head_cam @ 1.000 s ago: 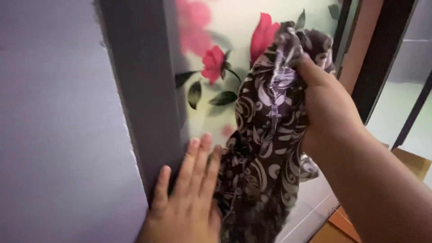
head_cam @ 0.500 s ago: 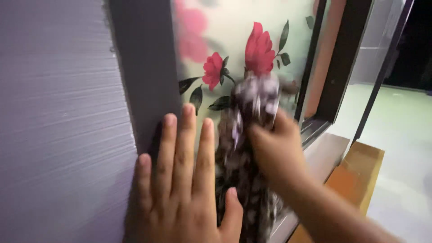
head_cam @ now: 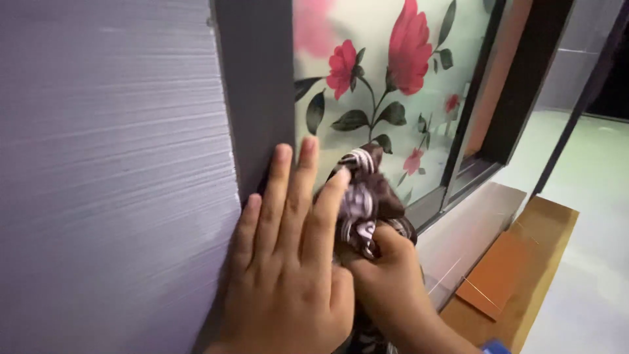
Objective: Cleaning a sliding window track and glass pane with a patterned cloth.
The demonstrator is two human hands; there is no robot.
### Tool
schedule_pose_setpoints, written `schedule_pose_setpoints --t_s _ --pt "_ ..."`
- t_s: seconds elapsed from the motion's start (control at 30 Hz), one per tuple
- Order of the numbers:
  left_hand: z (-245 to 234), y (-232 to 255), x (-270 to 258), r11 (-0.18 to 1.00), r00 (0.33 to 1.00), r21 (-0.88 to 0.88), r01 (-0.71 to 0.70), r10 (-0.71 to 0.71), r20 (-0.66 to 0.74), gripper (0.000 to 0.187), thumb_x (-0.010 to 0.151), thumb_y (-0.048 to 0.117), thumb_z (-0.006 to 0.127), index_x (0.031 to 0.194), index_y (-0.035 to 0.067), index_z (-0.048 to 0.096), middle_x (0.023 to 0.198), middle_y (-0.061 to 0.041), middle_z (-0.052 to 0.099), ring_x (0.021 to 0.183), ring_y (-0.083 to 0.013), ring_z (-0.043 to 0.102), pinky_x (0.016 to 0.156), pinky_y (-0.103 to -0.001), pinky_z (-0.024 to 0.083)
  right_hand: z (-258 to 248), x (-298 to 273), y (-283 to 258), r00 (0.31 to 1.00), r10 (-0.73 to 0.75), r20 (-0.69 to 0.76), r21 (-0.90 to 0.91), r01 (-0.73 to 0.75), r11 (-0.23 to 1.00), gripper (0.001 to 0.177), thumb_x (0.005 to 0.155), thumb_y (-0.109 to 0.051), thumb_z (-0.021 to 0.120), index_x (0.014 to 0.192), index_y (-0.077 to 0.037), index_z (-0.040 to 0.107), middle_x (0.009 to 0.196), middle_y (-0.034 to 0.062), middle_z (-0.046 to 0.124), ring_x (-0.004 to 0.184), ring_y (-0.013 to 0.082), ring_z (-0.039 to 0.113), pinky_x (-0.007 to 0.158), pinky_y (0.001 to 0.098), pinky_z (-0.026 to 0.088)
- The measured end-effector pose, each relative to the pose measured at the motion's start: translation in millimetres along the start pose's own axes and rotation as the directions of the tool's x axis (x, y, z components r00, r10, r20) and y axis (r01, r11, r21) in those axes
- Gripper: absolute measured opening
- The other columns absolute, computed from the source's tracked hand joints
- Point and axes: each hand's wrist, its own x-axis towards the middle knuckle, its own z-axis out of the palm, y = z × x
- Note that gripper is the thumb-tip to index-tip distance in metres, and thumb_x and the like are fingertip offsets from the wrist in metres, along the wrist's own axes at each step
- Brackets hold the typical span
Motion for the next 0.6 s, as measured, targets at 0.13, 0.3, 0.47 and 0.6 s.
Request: schedule_pose_setpoints --t_s 0.13,0.3,0.47,0.6 --pt "-7 0 3 0.996 1.000 -0.089 -0.003 0.000 -0.028 0.077 0.080 0.018 0.050 0.155 0.004 0.039 0.167 -0.018 0.032 0.157 -0.0313 0.025 0.125 -0.047 0.011 -7 34 -40 0.981 -0.191 -0.033 -0.206 0.181 0.962 0.015 0.079 -0.010 0.076 0.090 -0.001 0.076 0.079 0.0056 0.077 0.073 0.0101 0.068 0.065 0.0314 0.055" --pt "-12 3 11 0.980 0.999 -0.198 0.004 -0.012 -0.040 0.077 0.084 0.010 0.053 0.158 0.001 0.033 0.168 -0.024 0.024 0.160 -0.0386 0.019 0.130 -0.052 0.015 -15 83 -96 0.782 -0.624 -0.013 -0.135 0.617 0.776 0.015 0.091 -0.009 0.072 0.104 -0.003 0.076 0.095 0.0003 0.076 0.086 0.0073 0.068 0.077 0.0273 0.057" --pt "-20 -2 36 1.000 0.994 -0.003 0.021 -0.021 -0.109 0.076 0.091 0.007 0.055 0.162 0.003 0.031 0.171 -0.019 0.022 0.162 -0.0364 0.015 0.128 -0.060 -0.001 -1 49 -51 0.833 -0.553 -0.026 -0.055 0.551 0.833 0.016 0.086 -0.003 0.070 0.101 -0.001 0.072 0.094 0.0034 0.075 0.086 0.0076 0.064 0.075 0.0279 0.055" --pt "-33 -12 57 0.992 0.994 0.113 0.058 -0.047 -0.102 0.074 0.095 0.013 0.053 0.165 0.002 0.030 0.172 -0.016 0.022 0.160 -0.0365 0.015 0.120 -0.058 -0.009 4 15 20 1.000 0.016 0.015 -0.367 -0.010 0.930 0.018 0.073 -0.006 0.083 0.088 0.000 0.076 0.076 0.0115 0.078 0.072 0.0146 0.067 0.068 0.0332 0.056"
